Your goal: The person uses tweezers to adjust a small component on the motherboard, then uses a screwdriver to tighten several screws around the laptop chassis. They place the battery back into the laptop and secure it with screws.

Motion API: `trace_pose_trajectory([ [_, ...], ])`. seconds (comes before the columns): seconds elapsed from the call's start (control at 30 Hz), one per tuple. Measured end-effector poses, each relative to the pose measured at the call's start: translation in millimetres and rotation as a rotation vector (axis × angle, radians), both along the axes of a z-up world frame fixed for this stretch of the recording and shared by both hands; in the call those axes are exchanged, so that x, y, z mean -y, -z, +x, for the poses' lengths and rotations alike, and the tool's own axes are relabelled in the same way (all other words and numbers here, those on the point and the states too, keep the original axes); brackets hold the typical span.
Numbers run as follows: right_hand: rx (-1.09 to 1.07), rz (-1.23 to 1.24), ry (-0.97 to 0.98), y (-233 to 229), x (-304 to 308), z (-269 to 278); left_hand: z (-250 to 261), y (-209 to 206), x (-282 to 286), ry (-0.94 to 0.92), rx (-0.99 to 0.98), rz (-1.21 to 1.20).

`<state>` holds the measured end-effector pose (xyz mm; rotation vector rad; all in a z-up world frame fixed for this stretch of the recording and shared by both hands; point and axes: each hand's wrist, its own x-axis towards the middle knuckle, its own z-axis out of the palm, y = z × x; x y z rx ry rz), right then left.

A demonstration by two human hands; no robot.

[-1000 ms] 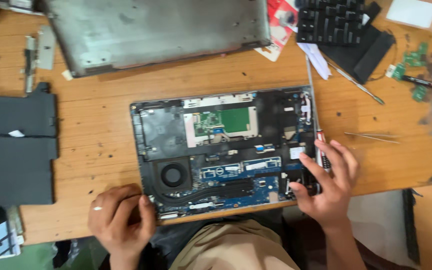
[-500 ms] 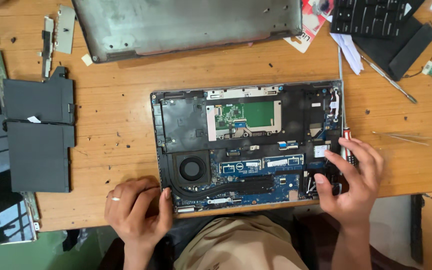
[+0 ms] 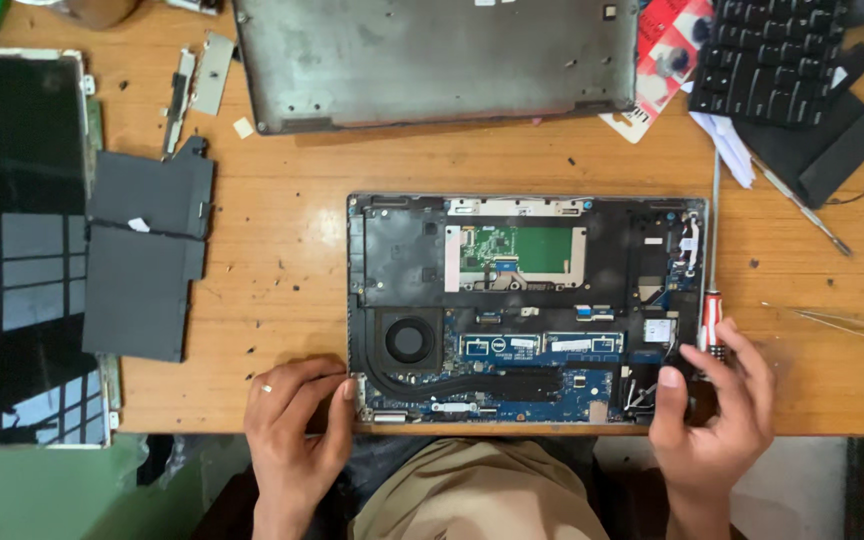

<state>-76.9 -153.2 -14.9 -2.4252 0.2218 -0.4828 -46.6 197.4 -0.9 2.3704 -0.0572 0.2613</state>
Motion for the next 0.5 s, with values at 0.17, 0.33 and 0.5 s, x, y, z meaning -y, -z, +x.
trace_pose_trajectory([
  [0.17, -0.027, -0.035, -0.041, -17.6, 4.3, 14.9, -22.7, 2.4, -4.1, -0.027, 0.010, 0.025],
  [0.33, 0.067, -0.100, -0.062, -25.8, 7.9, 20.9, -53.3, 13.1, 7.5, 0.003, 0.113, 0.058],
  [0.5, 0.137, -0.156, -0.059, -13.4, 8.2, 23.9, -74.0, 19.7, 31.5, 0.248, 0.084, 0.151],
])
